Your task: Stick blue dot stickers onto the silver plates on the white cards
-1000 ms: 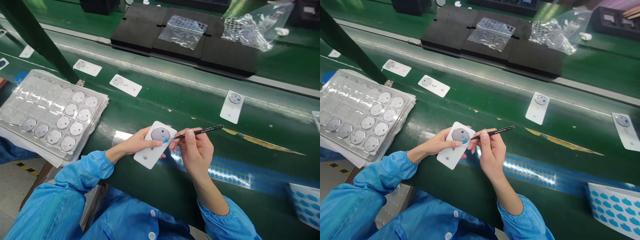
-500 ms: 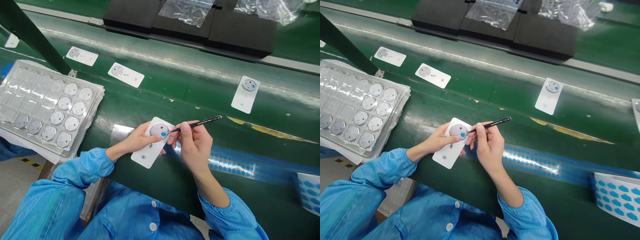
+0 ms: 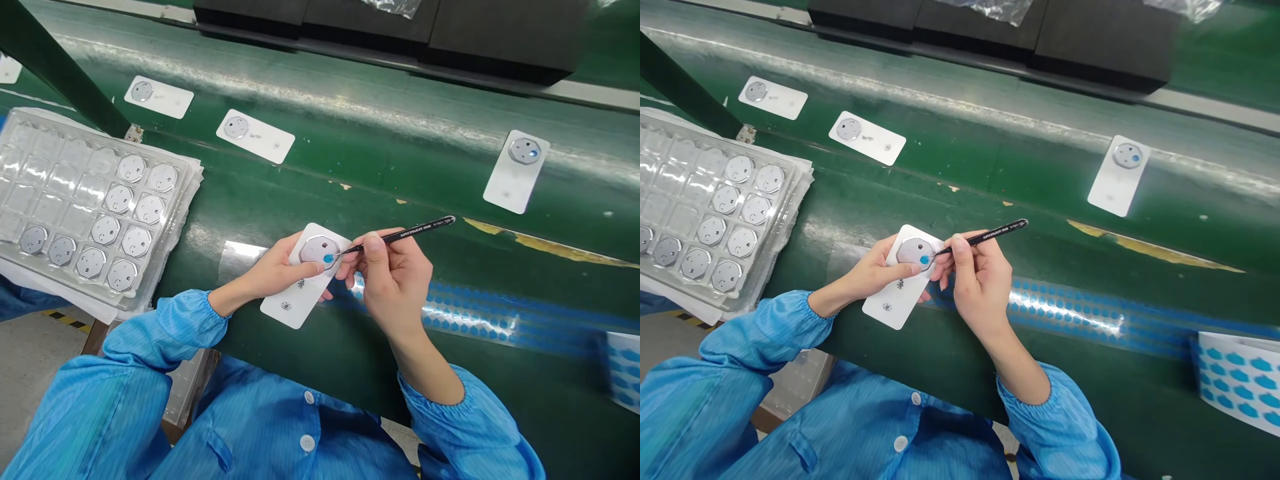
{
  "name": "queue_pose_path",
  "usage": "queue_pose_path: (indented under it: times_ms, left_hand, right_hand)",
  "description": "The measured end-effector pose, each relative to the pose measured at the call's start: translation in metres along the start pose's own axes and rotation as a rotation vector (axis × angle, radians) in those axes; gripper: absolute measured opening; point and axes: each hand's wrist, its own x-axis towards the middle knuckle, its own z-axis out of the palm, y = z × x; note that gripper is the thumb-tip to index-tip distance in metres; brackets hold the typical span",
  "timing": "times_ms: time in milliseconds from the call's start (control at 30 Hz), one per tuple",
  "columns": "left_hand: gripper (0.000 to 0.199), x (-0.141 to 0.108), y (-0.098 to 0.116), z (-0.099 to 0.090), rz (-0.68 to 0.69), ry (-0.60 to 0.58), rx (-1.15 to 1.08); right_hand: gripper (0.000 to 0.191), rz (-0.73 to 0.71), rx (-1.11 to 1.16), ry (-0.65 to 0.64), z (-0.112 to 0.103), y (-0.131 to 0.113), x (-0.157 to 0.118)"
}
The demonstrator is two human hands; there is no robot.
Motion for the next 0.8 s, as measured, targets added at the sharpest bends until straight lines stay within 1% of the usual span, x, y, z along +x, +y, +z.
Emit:
queue_pose_path:
  times_ms: [167,300,500,733,800]
  left_hand:
    - [0.047,0.0,0.0,0.0,-0.005,0.004,0.015]
    - [0.05,0.0,0.0,-0.001,-0.004,-0.013,0.03]
    - [0.049,-0.001,0.002,0.0,0.002,0.001,0.056]
    - [0.042,0.001,-0.003,0.002,0.051,0.075,0.108]
    - [0.042,0.001,-0.005,0.002,0.067,0.105,0.089]
  right_hand:
    - [0.037,-0.019,-0.025,0.001,0.0,0.001,0.0]
    - [0.033,-0.049,-0.017,-0.003,-0.001,0.005,-0.001]
    - [0.029,-0.067,-0.025,-0.01,-0.002,0.008,-0.001]
    - [0.017,-0.107,-0.045,-0.051,-0.001,0.011,-0.007]
    - [0.015,-0.14,-0.018,-0.004,0.001,0.011,-0.007]
